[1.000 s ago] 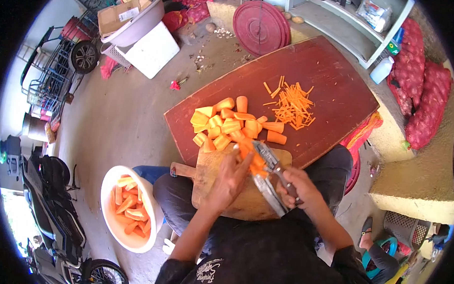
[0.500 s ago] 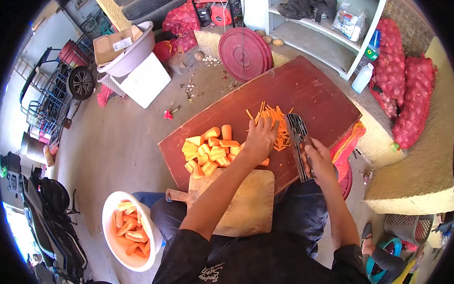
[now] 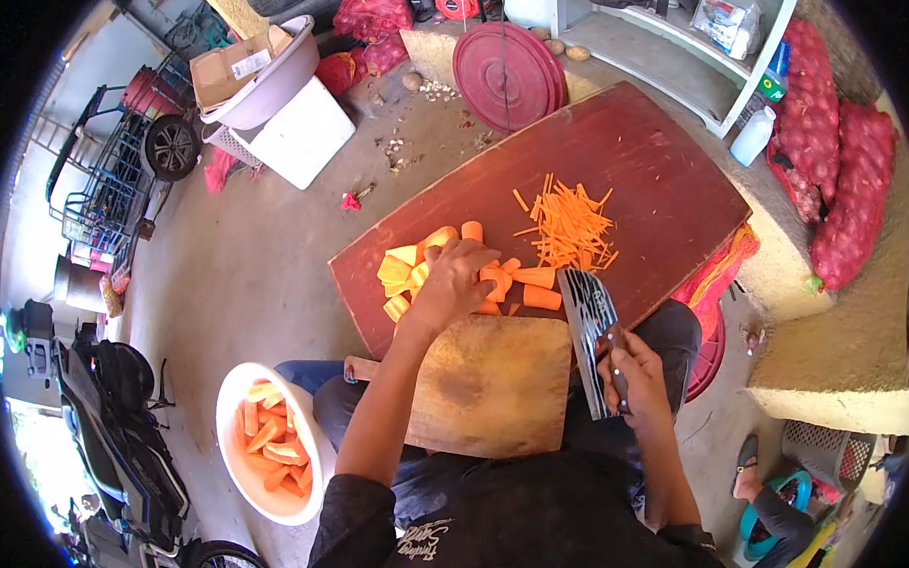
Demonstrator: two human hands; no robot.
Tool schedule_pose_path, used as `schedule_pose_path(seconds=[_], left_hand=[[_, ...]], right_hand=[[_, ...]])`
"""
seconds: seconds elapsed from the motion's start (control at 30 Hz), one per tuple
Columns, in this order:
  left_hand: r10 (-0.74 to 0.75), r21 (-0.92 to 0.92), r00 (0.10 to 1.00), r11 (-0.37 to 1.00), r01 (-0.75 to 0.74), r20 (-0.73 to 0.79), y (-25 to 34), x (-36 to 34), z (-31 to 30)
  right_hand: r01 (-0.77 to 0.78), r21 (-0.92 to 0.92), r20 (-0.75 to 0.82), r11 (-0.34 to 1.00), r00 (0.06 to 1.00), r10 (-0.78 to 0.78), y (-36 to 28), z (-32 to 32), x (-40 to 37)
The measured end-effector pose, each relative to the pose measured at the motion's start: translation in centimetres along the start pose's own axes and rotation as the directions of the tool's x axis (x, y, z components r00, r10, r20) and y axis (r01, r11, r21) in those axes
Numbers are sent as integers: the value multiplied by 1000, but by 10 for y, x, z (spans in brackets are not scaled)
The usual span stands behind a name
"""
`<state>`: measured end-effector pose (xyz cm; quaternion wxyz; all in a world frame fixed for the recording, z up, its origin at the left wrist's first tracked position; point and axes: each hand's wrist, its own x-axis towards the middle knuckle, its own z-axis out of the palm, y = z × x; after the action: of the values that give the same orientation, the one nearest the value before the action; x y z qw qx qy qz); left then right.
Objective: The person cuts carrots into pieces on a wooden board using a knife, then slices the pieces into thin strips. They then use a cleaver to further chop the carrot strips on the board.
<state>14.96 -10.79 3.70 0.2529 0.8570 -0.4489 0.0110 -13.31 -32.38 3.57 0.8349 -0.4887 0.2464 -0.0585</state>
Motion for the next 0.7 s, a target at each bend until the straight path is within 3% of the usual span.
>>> schedule_pose_path(seconds=[0.27, 0.37, 0.47, 0.57, 0.67, 0.7], left_hand=[[-45, 27, 991, 999, 42, 128, -31, 9, -3], [20, -90, 993, 995, -31, -117, -36, 3, -5], [-65, -142, 954, 990, 24, -294, -15, -15, -22], [-284, -311, 915, 931, 191, -287, 6, -61, -26], [-517, -455, 844, 724, 519, 140, 23, -116, -36], [-460, -480, 878, 745, 463, 133, 22, -133, -27]], right_hand=[[4, -56, -13, 998, 1000, -5, 8, 7, -11], [26, -81, -21, 996, 999, -28, 4, 13, -10], [52, -109, -17, 993, 998, -54, -4, 20, -15], [60, -170, 30, 984, 998, -56, -6, 24, -19], [30, -231, 102, 972, 995, -7, -9, 29, -25], [16, -246, 140, 969, 990, 19, -10, 31, -25]])
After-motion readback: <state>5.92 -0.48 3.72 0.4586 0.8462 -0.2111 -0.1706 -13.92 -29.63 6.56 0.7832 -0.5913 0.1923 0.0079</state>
